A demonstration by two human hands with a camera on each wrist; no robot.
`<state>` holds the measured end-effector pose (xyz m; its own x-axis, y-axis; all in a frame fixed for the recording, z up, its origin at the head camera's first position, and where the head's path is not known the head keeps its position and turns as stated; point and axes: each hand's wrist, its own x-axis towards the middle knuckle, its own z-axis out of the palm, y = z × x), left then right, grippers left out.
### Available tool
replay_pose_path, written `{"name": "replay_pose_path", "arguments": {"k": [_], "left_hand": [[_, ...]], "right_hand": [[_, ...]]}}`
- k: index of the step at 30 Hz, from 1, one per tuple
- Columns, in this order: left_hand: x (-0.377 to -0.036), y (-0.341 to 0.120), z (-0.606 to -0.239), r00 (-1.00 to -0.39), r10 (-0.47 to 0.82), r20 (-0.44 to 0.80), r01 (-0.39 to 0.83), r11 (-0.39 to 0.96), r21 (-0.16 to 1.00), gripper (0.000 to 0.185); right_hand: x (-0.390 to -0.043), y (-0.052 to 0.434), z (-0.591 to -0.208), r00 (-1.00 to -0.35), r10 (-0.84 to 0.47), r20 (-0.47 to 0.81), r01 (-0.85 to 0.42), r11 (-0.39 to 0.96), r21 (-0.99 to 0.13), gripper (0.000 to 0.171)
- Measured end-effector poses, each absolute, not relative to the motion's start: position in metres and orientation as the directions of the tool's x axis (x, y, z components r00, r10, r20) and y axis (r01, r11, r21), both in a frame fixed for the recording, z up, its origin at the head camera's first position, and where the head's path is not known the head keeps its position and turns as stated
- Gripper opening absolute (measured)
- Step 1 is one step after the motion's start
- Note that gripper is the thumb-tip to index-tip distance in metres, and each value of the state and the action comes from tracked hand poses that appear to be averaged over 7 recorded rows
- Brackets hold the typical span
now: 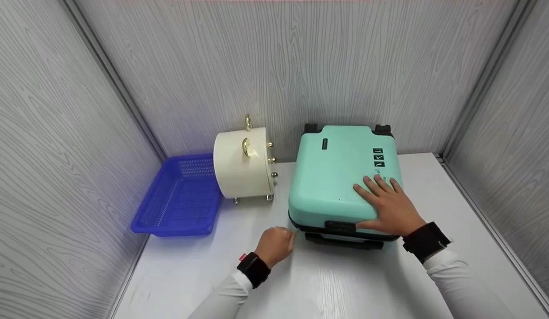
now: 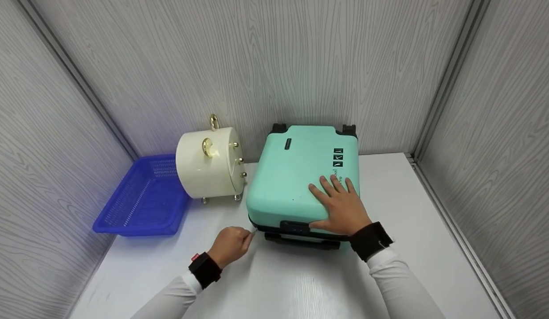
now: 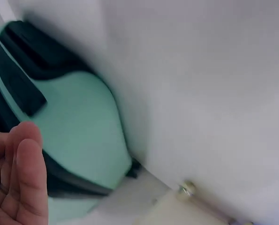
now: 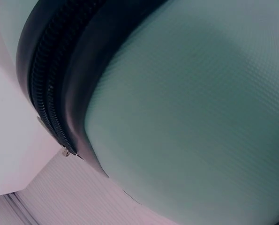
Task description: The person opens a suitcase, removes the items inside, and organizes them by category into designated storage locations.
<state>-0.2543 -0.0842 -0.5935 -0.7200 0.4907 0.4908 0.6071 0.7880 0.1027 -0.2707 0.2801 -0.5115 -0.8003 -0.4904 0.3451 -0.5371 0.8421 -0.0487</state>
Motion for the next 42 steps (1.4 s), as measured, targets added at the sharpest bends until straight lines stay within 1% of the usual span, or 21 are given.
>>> {"name": "replay_pose_path", "arguments": {"k": [4,8,14,19,23,25,30,34,37,40,42], "left_hand": [[-0.265,-0.1,-0.591,-0.729,0.465,0.503,0.576,0.813,0.083,0.046],[-0.28,-0.105,-0.589,-0.762,0.426,0.488,0.539,0.834,0.114,0.042],[-0.308,-0.099,-0.584,-0.832,0.343,0.437,0.459,0.867,0.194,0.039],[-0.33,-0.096,-0.58,-0.872,0.287,0.397,0.41,0.871,0.271,0.034],[-0.347,-0.092,-0.577,-0.911,0.236,0.338,0.347,0.882,0.32,0.03],[-0.353,-0.09,-0.575,-0.931,0.205,0.301,0.309,0.883,0.353,0.032],[-0.363,-0.083,-0.572,-0.966,0.119,0.229,0.212,0.874,0.437,0.035],[-0.363,-0.081,-0.571,-0.976,0.073,0.206,0.17,0.843,0.51,0.032],[-0.361,-0.082,-0.571,-0.974,0.064,0.217,0.18,0.8,0.572,0.025],[-0.36,-0.082,-0.567,-0.98,0.081,0.183,0.186,0.711,0.678,0.025],[-0.36,-0.081,-0.561,-0.984,0.117,0.138,0.181,0.633,0.752,0.031]], "right_hand": [[-0.268,0.279,-0.511,-0.803,-0.492,0.337,-0.537,0.842,-0.051,0.106],[-0.268,0.278,-0.51,-0.807,-0.492,0.326,-0.534,0.844,-0.048,0.106],[-0.268,0.278,-0.506,-0.792,-0.501,0.349,-0.541,0.841,-0.02,0.106],[-0.268,0.277,-0.507,-0.77,-0.509,0.384,-0.555,0.832,-0.009,0.104],[-0.269,0.275,-0.508,-0.774,-0.509,0.376,-0.555,0.832,-0.014,0.103],[-0.268,0.274,-0.508,-0.778,-0.506,0.373,-0.55,0.835,-0.016,0.104],[-0.269,0.274,-0.51,-0.776,-0.505,0.378,-0.549,0.835,-0.012,0.106],[-0.27,0.275,-0.511,-0.78,-0.508,0.365,-0.552,0.834,-0.019,0.108],[-0.27,0.275,-0.512,-0.786,-0.496,0.369,-0.549,0.834,-0.048,0.099],[-0.269,0.275,-0.515,-0.798,-0.443,0.409,-0.528,0.841,-0.119,0.077],[-0.268,0.274,-0.52,-0.812,-0.366,0.455,-0.49,0.851,-0.189,0.064]]}}
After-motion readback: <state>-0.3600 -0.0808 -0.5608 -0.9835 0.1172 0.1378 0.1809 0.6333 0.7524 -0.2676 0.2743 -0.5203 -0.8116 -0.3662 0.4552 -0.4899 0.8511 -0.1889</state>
